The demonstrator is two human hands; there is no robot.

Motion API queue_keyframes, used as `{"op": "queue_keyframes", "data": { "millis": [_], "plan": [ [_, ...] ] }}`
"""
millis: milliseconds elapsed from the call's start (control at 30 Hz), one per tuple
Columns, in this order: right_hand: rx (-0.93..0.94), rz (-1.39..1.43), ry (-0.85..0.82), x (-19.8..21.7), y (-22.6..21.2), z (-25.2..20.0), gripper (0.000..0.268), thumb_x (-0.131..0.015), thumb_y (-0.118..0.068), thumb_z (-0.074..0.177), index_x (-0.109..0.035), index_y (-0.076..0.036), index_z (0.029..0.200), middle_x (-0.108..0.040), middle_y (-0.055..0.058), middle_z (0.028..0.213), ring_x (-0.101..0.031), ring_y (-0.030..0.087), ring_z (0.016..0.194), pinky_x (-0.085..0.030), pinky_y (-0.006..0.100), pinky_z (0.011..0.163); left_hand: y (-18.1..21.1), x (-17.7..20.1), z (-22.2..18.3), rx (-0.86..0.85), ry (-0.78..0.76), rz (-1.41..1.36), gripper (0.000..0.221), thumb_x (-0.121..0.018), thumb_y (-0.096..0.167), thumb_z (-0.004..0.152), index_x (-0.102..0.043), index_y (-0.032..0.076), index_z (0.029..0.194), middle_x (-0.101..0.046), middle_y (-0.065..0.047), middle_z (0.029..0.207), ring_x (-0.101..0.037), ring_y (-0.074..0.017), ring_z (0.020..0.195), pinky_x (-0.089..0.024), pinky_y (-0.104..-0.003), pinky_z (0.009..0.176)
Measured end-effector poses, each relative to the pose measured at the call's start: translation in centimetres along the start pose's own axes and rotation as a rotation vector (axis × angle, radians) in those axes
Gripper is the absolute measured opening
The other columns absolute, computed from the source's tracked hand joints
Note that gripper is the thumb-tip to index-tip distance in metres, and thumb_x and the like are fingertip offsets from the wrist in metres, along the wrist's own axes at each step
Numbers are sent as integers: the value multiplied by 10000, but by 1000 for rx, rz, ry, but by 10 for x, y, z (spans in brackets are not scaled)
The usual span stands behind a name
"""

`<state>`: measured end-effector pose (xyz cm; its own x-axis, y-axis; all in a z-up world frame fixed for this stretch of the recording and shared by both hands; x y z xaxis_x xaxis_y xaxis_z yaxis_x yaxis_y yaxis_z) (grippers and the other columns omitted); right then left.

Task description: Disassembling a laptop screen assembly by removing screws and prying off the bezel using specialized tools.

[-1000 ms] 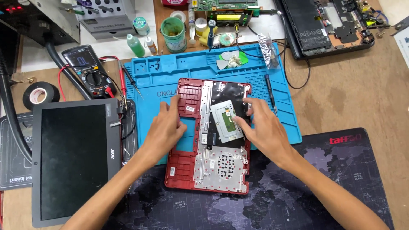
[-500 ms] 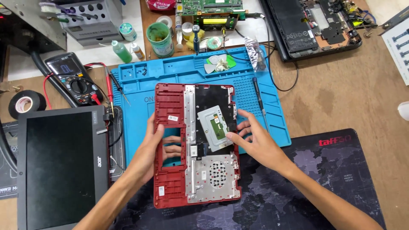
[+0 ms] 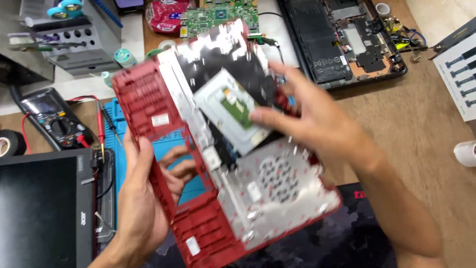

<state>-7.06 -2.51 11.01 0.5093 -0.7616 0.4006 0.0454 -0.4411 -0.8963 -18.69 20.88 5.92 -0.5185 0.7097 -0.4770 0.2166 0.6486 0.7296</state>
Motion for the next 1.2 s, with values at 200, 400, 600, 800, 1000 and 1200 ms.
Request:
{"op": "queue_keyframes", "data": {
  "millis": [200, 400, 600, 800, 1000, 1200],
  "plan": [
    [164, -96, 9, 84, 2, 49, 549, -546, -302, 1008, -473, -95, 1512, -703, 40, 1113, -664, 100, 978, -498, 212, 794, 15, -102, 35, -179, -230, -36, 759, -478, 360, 975, -72, 399, 1616, -620, -225, 1146, -689, -272, 825, -608, -403, 808],
    [101, -112, 205, 155, 55, 80, 607, -658, -261, 1019, -466, -118, 1577, -466, -52, 1005, -539, 22, 830, -432, 174, 537, -1, -180, 98, -188, -351, -45, 802, -414, 353, 934, 60, 320, 1581, -626, -395, 1272, -736, -416, 974, -639, -516, 915],
    [38, -33, 232, 230, 138, 102, 571, -699, -208, 978, -514, -119, 1510, -552, -86, 1082, -570, -12, 972, -477, 124, 796, -27, -248, 136, -135, -283, 53, 556, -424, 228, 968, -269, 186, 1501, -526, -306, 1333, -701, -439, 1061, -618, -505, 939],
    [-66, -133, 263, 277, 210, 109, 542, -727, -249, 972, -530, -97, 1454, -501, -80, 981, -486, -5, 866, -368, 155, 714, -68, -301, 209, -23, -179, 289, 151, -482, 94, 795, -459, 61, 940, -311, -48, 863, -305, -173, 709, -321, -347, 589],
    [-335, -319, 278, 260, 195, 111, 634, -711, -364, 934, -527, -125, 1492, -553, 61, 1403, -532, 179, 1152, -414, 337, 864, -82, -314, 231, 60, -144, 431, 150, -420, 11, 881, -399, 122, 780, -350, -13, 721, -361, -152, 605, -390, -314, 495],
    [-286, -438, 325, 269, 220, 119, 612, -757, -380, 937, -583, -113, 1459, -607, 89, 1316, -573, 245, 1147, -408, 390, 914, -98, -317, 264, 81, -217, 391, 140, -475, -31, 830, -424, 92, 787, -382, -17, 591, -394, -167, 515, -461, -349, 469]
  ]
}}
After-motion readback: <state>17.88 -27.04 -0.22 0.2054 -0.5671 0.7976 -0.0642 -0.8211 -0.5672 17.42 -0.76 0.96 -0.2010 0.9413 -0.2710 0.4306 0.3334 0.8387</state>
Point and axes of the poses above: each hand's wrist, its own z-axis towards the middle knuckle, its own x-axis out of the back of the hand, y = z × x, the point moved 1 cm from there along z, towards the middle knuckle
